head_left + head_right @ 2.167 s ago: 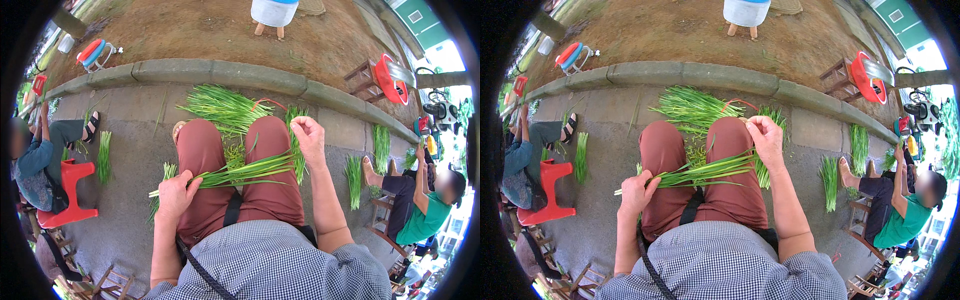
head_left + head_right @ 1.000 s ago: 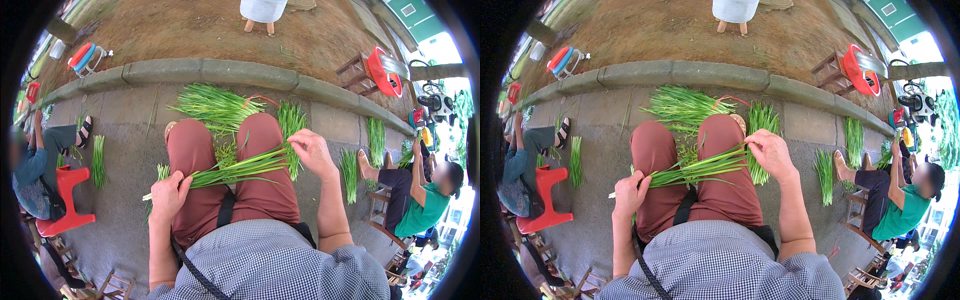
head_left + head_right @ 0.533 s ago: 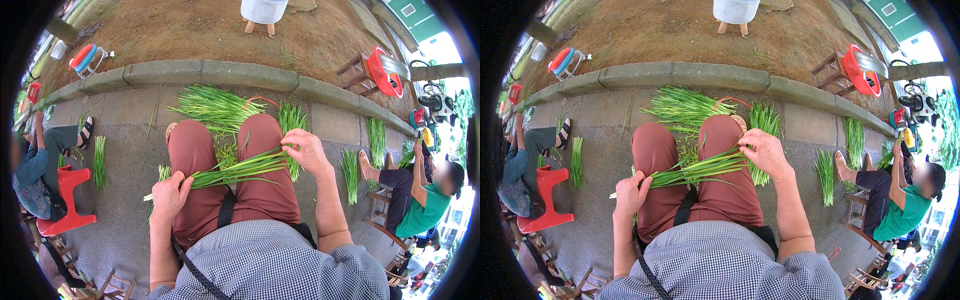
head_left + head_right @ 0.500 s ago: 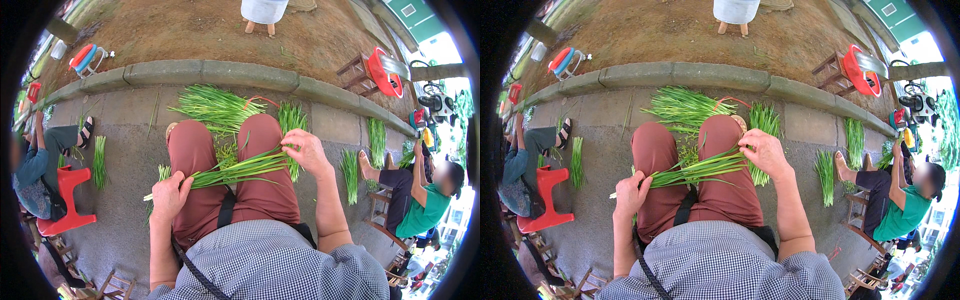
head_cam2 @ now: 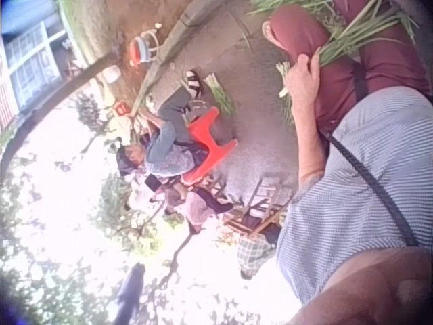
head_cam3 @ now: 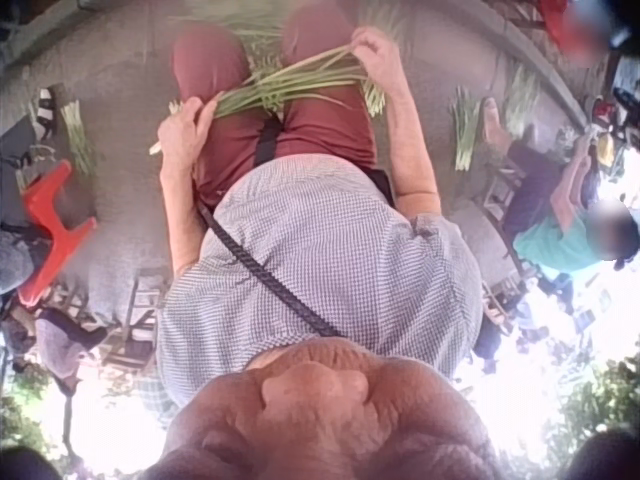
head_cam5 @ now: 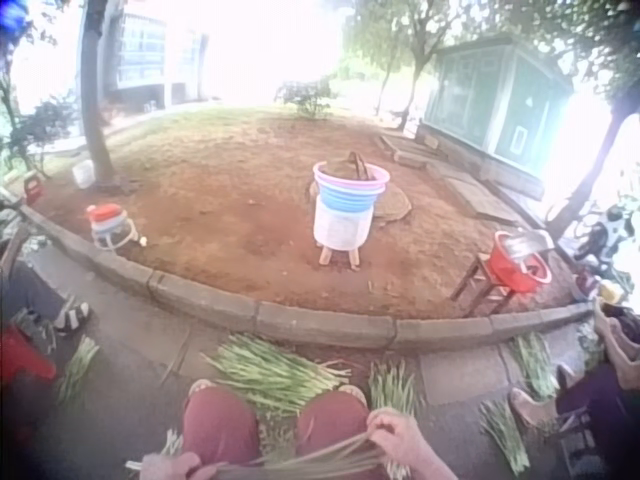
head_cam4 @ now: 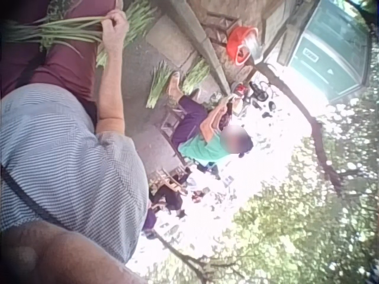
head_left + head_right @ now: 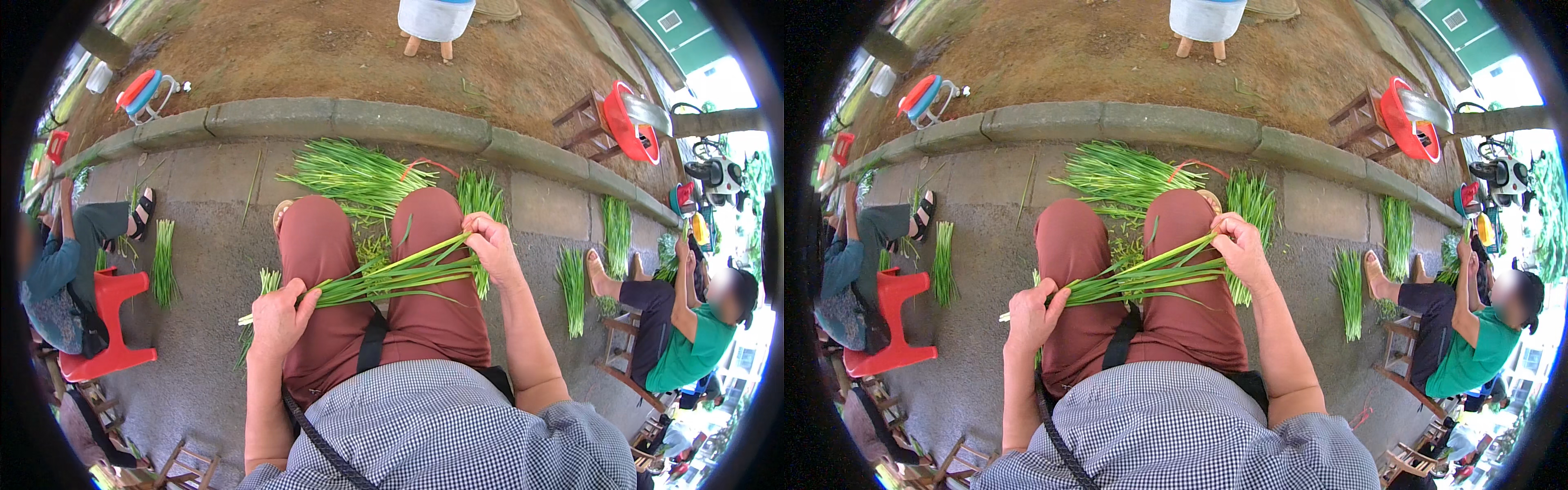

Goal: The person cleans a bunch of green onions by hand, peeling away damaged outer layers and sorting them.

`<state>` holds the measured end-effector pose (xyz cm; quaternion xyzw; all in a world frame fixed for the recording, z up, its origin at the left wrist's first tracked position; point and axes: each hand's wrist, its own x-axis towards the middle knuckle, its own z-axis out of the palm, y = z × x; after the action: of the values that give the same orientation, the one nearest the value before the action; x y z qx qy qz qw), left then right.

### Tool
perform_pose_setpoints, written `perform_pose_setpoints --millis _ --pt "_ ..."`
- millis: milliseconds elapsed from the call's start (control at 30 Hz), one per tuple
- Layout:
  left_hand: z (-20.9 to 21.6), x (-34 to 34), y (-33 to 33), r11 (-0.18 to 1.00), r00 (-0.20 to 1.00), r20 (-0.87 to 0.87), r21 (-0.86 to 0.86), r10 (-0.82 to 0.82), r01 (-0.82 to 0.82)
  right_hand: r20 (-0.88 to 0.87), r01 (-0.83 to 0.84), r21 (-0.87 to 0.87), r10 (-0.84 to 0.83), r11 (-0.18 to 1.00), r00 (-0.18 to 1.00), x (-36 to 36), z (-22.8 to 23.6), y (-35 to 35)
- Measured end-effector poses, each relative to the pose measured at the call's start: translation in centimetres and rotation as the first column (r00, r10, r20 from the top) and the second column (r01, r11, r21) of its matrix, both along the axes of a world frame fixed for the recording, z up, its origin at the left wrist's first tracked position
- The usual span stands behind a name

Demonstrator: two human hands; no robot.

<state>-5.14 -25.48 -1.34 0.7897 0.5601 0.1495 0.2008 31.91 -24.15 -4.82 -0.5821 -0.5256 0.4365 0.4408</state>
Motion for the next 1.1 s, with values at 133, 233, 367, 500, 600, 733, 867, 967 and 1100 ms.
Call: perform_pose_setpoints --millis 133,233,367,500,600,733,867,967,1100 --pt "-0.3 0.0 -0.1 1.000 1.000 0.007 0.022 -0.002 0.002 -0.221 0.150 -0.169 -0.185 0.974 0.958 -1.4 -0.6 -0.2" --pt "-0.5 -0.2 0.0 0.999 1.000 0.006 0.038 -0.003 0.003 -0.225 0.289 -0.260 -0.349 0.921 0.910 -1.8 -0.9 -0.2" --pt "-0.1 -0.3 0.0 1.000 1.000 0.000 0.022 -0.002 0.002 -0.320 0.462 -0.359 -0.572 0.811 0.755 0.1 -1.7 -0.2" --pt "0.1 -0.5 0.0 0.999 1.000 0.013 -0.037 0.016 -0.016 -0.338 0.524 -0.157 -0.544 0.837 0.768 1.0 -1.1 0.9" --pt "0.0 -0.6 0.1 1.000 1.000 0.004 -0.015 -0.005 0.005 -0.270 0.394 0.043 -0.369 0.918 0.889 0.4 0.9 1.8" --pt "-0.1 -0.5 0.1 1.000 1.000 -0.016 0.016 -0.012 0.012 -0.084 0.096 0.136 -0.085 0.986 0.993 -4.2 4.9 2.6" --pt "0.0 -0.4 0.1 1.000 0.999 -0.039 0.010 -0.007 0.007 0.287 -0.178 0.105 0.142 0.978 0.947 -7.1 6.1 3.1" --pt "0.1 -0.2 0.2 1.000 0.999 -0.038 -0.007 0.011 -0.011 0.511 -0.247 0.227 0.101 0.942 0.854 -7.2 6.8 3.5" --pt "0.5 -0.1 0.2 0.997 0.999 -0.029 -0.073 0.032 -0.035 0.260 -0.147 0.277 0.073 0.950 0.963 -6.5 6.8 3.5"
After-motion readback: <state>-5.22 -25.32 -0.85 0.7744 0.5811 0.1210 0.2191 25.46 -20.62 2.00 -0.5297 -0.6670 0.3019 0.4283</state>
